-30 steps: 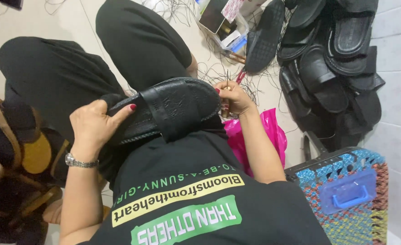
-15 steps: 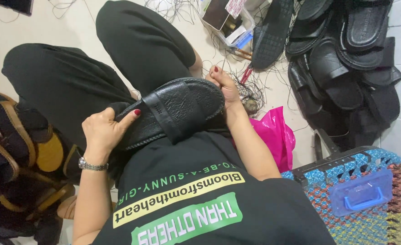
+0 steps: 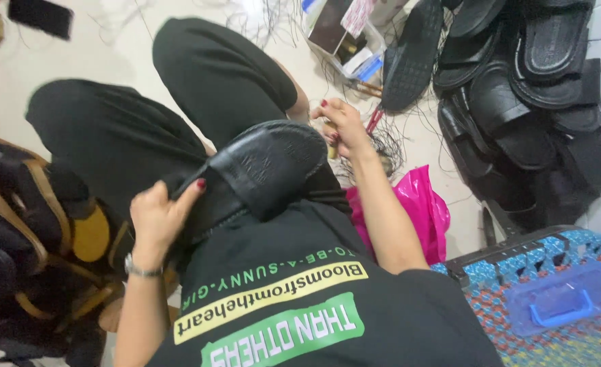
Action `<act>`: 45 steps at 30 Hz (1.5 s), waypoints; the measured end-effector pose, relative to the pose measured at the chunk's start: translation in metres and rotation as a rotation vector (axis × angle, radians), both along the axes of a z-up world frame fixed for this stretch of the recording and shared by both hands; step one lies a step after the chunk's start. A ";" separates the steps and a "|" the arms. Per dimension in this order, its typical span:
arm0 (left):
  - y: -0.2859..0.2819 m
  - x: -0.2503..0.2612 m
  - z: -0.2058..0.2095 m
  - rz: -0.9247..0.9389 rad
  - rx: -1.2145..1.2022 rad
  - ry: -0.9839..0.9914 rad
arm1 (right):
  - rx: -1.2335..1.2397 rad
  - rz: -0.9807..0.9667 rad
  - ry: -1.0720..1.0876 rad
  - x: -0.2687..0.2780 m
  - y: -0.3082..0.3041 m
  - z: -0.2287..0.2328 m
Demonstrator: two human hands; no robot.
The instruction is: Hand-stitching the upper strap of a black sandal to its sole using a needle and thread.
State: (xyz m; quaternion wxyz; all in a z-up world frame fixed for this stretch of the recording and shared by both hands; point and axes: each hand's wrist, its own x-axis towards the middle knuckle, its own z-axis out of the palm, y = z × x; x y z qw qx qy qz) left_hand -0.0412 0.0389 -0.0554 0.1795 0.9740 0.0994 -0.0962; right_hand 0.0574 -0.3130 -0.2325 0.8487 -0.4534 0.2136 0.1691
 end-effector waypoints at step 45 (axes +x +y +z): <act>0.057 -0.018 0.090 0.368 -0.586 -0.184 | -0.156 0.537 -0.322 -0.040 0.036 0.115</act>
